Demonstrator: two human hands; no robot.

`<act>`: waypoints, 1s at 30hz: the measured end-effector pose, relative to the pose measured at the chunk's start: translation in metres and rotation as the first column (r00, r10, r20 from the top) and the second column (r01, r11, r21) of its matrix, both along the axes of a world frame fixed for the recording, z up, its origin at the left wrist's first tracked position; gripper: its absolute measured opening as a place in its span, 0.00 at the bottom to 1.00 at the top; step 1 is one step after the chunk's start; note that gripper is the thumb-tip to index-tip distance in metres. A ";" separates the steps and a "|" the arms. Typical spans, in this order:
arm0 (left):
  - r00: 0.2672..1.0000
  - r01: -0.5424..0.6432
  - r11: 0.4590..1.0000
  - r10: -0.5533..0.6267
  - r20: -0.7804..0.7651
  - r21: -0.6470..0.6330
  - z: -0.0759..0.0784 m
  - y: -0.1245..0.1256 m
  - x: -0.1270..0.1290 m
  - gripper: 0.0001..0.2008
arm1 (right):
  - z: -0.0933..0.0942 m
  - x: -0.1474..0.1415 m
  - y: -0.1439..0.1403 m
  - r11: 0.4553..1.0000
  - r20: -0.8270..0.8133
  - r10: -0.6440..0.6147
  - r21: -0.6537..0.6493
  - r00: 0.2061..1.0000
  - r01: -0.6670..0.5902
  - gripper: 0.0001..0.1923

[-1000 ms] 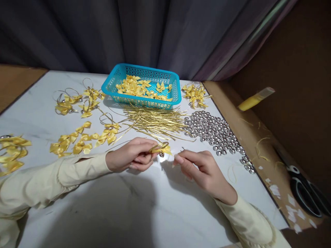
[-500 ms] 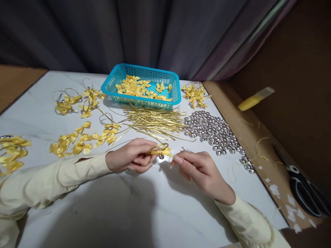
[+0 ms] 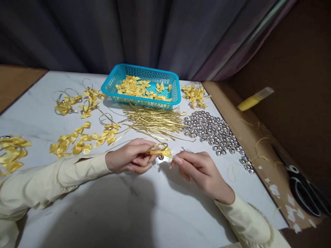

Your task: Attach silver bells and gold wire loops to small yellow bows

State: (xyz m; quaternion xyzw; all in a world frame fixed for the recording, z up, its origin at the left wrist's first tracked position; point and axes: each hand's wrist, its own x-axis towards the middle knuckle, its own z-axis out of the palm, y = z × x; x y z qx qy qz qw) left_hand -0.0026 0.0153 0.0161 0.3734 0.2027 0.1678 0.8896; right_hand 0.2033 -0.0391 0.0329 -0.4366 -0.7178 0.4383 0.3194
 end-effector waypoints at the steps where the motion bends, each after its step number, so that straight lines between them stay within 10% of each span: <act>1: 1.000 0.000 1.000 0.000 -0.002 -0.004 0.000 0.000 0.000 0.16 | 0.000 0.000 0.000 1.000 0.001 0.001 -0.005 1.000 -0.001 0.16; 30: 0.998 0.060 0.998 -0.060 0.013 -0.006 0.001 -0.002 -0.001 0.16 | 0.000 0.001 0.001 1.000 0.009 0.019 0.022 1.000 -0.019 0.15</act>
